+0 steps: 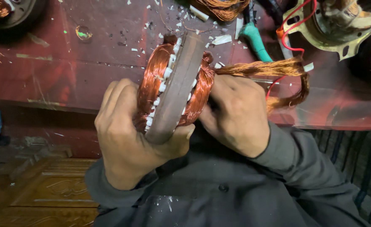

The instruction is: The person winds copper wire around a cylindrical motor stator core, carefully aligning each turn and securing the ends. The person also handles loose copper wire bundles and other stator cores on the workbench.

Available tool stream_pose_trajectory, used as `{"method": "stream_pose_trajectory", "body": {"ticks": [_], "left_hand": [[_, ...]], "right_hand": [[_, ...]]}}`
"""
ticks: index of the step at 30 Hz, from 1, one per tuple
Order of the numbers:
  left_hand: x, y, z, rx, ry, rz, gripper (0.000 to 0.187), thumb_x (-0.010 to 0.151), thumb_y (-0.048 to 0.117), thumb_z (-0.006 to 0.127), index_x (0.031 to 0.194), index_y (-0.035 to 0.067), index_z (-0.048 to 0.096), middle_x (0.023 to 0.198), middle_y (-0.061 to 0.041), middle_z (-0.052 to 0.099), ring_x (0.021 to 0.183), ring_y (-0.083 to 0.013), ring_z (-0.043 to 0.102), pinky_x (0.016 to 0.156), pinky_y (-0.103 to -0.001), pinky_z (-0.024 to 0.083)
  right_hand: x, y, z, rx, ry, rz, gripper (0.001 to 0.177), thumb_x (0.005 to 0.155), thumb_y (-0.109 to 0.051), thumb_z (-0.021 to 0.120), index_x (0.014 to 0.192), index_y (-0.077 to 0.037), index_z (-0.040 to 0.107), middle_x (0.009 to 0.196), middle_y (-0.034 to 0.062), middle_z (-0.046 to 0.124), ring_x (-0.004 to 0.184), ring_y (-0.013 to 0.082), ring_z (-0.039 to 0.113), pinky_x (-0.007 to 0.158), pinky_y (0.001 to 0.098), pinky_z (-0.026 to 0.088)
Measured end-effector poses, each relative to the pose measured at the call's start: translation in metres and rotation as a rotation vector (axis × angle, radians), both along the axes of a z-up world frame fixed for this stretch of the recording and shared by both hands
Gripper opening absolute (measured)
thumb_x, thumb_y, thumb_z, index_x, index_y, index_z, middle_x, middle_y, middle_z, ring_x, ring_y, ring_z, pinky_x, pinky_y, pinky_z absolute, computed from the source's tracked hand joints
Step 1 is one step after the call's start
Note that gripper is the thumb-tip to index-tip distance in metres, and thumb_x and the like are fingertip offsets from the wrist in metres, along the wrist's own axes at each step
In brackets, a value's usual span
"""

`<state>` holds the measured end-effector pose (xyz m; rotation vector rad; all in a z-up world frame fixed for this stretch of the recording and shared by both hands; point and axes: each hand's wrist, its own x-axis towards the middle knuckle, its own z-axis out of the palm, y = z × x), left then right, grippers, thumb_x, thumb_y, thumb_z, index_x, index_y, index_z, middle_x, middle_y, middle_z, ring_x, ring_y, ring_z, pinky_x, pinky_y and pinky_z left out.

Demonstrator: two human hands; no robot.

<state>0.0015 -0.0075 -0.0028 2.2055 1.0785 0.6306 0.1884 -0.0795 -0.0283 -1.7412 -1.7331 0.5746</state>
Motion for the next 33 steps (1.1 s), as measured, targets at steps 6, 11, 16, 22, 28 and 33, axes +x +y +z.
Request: {"method": "stream_pose_trajectory", "body": {"ticks": [6,11,16,22,28,33], "left_hand": [[0.001,0.000,-0.001,0.008,0.001,0.007,0.066,0.092,0.058,0.078,0.090,-0.001,0.049,0.084,-0.014,0.046,0.080,-0.0339,0.053,0.071,-0.042,0.045],[-0.001,-0.001,0.000,0.001,0.001,0.001,0.067,0.090,0.059,0.079,0.091,-0.001,0.049,0.085,-0.014,0.047,0.081,-0.0341,0.053,0.071,-0.042,0.045],[0.000,0.004,0.008,-0.016,-0.023,0.022,0.063,0.084,0.051,0.087,0.094,0.000,0.050,0.087,-0.012,0.051,0.081,-0.0313,0.057,0.072,-0.041,0.049],[-0.010,0.029,0.024,0.178,-0.107,-0.090,0.066,0.082,0.048,0.089,0.107,-0.004,0.057,0.097,-0.015,0.057,0.092,-0.0328,0.062,0.076,-0.041,0.052],[-0.027,0.066,0.034,0.380,-0.033,-0.308,0.042,0.105,0.032,0.070,0.134,0.003,0.061,0.127,-0.014,0.064,0.112,-0.0352,0.064,0.098,-0.040,0.051],[-0.025,0.083,0.037,0.285,-0.030,-0.420,0.029,0.109,0.020,0.073,0.133,0.006,0.068,0.115,-0.014,0.071,0.096,-0.0305,0.068,0.084,-0.040,0.052]], "right_hand": [[0.000,-0.006,0.009,0.052,-0.090,-0.047,0.032,0.082,-0.013,0.077,0.109,-0.002,0.065,0.094,0.0129,0.063,0.086,0.0337,0.061,0.073,0.0439,0.048],[-0.010,-0.016,0.004,0.162,-0.068,-0.183,0.026,0.090,-0.008,0.085,0.108,-0.001,0.068,0.099,0.0117,0.062,0.090,0.0323,0.057,0.076,0.0393,0.046],[-0.003,-0.033,0.019,0.269,-0.071,-0.170,0.023,0.085,0.003,0.078,0.101,0.001,0.062,0.100,0.0138,0.066,0.094,0.0329,0.062,0.085,0.0422,0.049],[0.021,-0.080,0.058,0.176,0.109,-0.129,0.019,0.084,0.006,0.072,0.097,0.002,0.059,0.093,0.0144,0.068,0.094,0.0295,0.070,0.088,0.0395,0.055],[0.051,-0.096,0.089,0.004,0.156,0.176,0.022,0.077,-0.005,0.080,0.093,0.004,0.066,0.092,0.0147,0.071,0.091,0.0296,0.073,0.085,0.0369,0.058],[0.055,-0.098,0.111,0.071,0.037,-0.001,0.018,0.084,-0.002,0.075,0.097,0.006,0.066,0.096,0.0167,0.071,0.092,0.0297,0.073,0.085,0.0374,0.057]]}}
